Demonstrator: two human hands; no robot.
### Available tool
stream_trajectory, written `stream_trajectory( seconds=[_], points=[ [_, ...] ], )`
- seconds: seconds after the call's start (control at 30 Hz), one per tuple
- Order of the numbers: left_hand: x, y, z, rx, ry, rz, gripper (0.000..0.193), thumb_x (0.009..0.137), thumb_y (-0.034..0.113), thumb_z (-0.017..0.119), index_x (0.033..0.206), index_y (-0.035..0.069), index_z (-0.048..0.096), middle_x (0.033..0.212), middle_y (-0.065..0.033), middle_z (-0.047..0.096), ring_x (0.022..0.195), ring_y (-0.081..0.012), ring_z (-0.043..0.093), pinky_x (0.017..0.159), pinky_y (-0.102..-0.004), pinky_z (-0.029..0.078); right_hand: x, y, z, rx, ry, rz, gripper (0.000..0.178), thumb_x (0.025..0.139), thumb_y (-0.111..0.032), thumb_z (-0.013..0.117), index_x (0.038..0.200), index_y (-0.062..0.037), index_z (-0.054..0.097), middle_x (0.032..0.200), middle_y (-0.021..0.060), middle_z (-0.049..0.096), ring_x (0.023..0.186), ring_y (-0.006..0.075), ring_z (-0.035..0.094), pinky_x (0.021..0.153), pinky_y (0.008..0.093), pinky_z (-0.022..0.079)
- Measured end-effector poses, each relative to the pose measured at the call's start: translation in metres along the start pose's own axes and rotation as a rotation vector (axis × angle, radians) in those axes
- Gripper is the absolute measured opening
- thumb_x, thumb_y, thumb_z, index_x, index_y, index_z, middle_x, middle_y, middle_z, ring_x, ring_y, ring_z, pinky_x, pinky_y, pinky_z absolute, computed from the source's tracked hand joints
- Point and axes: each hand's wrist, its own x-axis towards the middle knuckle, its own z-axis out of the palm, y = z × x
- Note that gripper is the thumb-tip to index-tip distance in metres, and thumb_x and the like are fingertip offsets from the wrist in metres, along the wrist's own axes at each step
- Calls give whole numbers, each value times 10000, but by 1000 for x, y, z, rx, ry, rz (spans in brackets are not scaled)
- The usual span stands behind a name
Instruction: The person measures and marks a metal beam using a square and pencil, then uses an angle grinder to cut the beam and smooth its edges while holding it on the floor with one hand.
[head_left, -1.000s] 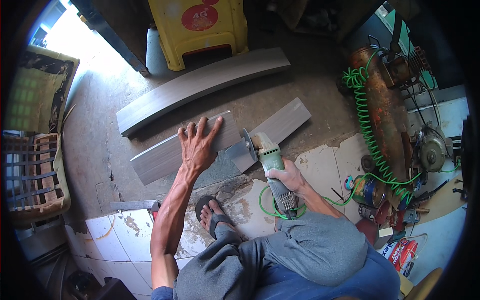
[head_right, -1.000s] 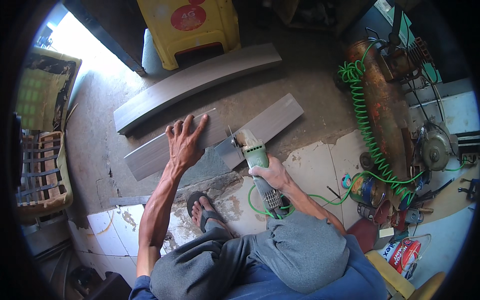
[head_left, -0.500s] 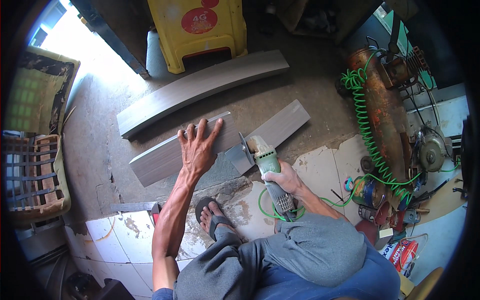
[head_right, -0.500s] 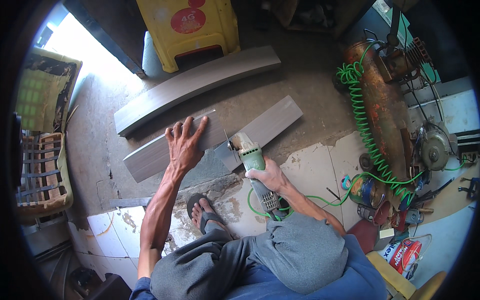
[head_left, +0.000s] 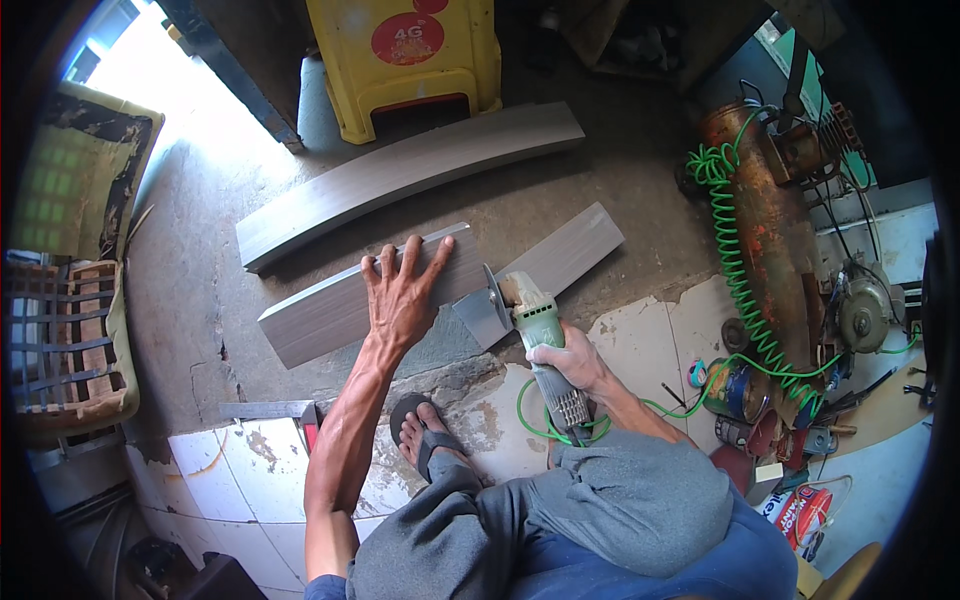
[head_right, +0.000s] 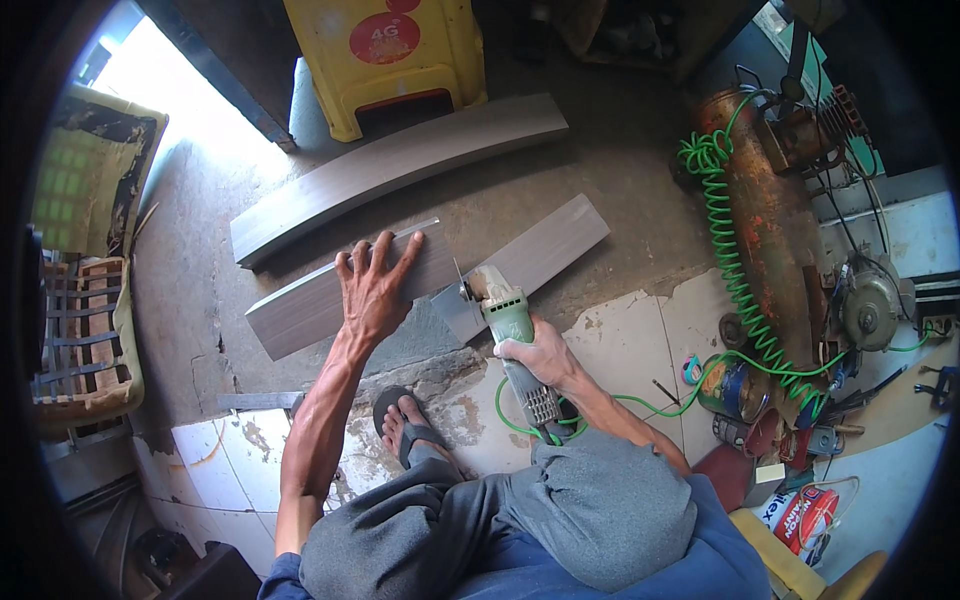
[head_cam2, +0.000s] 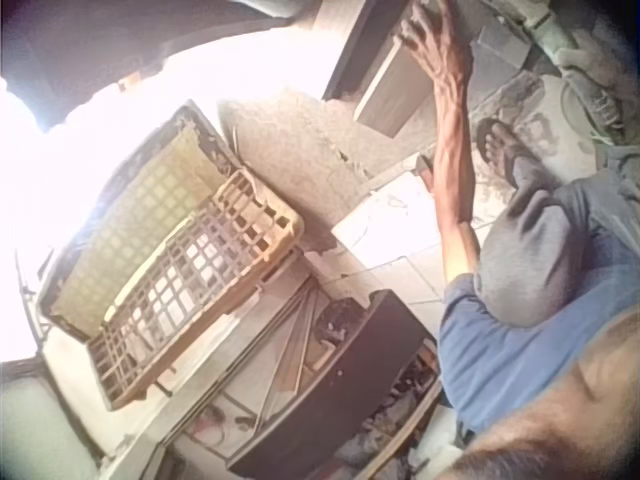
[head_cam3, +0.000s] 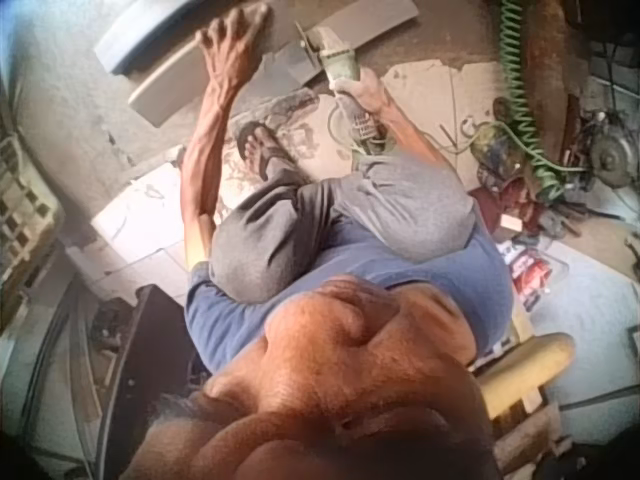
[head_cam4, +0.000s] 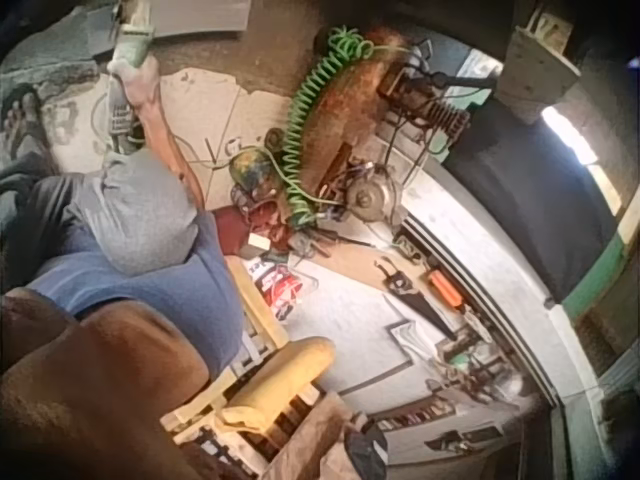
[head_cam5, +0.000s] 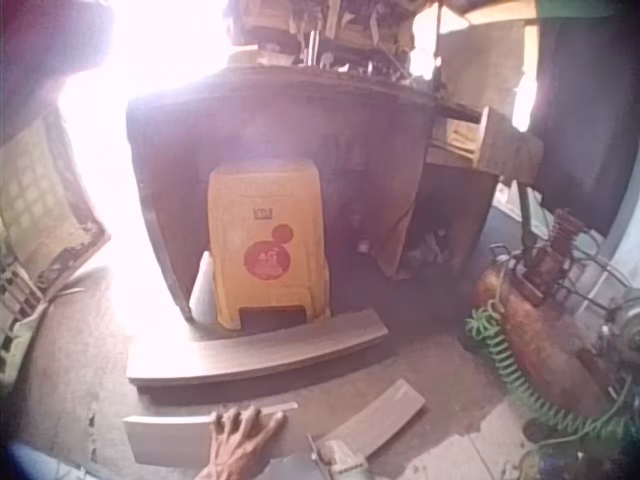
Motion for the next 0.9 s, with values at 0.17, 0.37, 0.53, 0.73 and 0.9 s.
stream_trajectory(
  seconds=[0.17,0.37,0.53,0.73,0.9],
  points=[
    [-3,4,1,20,24,13,1072,629,76,874,1574,363,456,1503,-127,456,1354,-377,419,1093,-594,265,2,-2,1,34,12,-22,421,805,-297,777,1060,8,638,858,79,674,749,155,655,695,322,538],
    [-6,9,3,45,81,59,1008,671,22,818,1559,358,481,1489,-120,462,1347,-364,416,1093,-592,251,3,-12,0,94,-18,13,443,813,-242,779,1119,27,605,886,84,662,744,153,658,681,317,548],
    [-10,11,8,16,72,93,936,759,-7,726,1571,374,456,1471,-108,451,1347,-370,405,1086,-619,248,0,-21,1,170,-2,10,462,817,-215,775,1146,44,580,915,90,646,733,161,666,673,322,561],
    [-16,14,15,63,115,125,933,727,16,765,1548,365,493,1481,-101,455,1361,-356,398,1092,-606,237,-1,-27,0,206,-11,34,496,825,-216,769,1187,46,554,934,102,638,736,172,685,655,330,579],
    [-22,13,18,68,102,136,914,748,20,755,1549,374,491,1491,-94,451,1373,-357,391,1092,-612,239,-1,-32,-1,189,-1,67,524,827,-215,764,1221,50,543,948,105,637,746,177,698,660,324,586]
  ],
)
